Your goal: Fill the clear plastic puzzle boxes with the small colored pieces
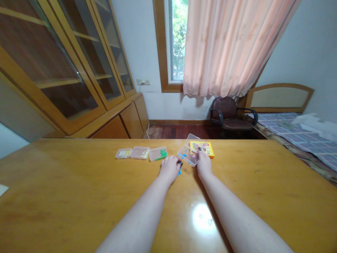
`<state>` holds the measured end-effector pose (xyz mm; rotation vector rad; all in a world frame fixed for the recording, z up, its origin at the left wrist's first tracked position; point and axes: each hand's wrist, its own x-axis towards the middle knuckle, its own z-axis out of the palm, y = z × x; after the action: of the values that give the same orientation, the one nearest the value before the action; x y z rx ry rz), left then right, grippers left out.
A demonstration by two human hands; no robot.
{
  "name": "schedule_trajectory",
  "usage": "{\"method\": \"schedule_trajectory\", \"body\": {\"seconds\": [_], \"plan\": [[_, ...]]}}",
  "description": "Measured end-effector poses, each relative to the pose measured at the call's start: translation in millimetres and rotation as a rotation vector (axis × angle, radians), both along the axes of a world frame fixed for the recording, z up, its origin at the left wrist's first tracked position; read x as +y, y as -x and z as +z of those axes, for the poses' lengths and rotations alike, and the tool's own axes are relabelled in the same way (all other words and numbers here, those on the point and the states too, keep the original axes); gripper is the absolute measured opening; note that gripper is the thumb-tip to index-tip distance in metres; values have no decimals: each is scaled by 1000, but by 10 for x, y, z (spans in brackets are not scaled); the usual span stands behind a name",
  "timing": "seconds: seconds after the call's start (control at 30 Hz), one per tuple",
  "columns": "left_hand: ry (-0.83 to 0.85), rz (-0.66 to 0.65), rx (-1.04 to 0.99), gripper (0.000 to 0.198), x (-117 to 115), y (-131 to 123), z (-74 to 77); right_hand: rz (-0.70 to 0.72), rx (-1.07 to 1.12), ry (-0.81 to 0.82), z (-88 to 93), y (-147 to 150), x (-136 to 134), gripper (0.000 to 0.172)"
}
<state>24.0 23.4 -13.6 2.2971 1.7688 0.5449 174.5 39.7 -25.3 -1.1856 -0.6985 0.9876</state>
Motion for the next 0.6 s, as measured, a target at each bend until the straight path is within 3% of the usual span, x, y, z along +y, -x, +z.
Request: {"method": "schedule_trajectory", "body": {"seconds": [0.6], "plan": [[-18, 15, -38, 8, 18, -24, -50, -9, -69, 33, 90, -4, -52, 31]]}}
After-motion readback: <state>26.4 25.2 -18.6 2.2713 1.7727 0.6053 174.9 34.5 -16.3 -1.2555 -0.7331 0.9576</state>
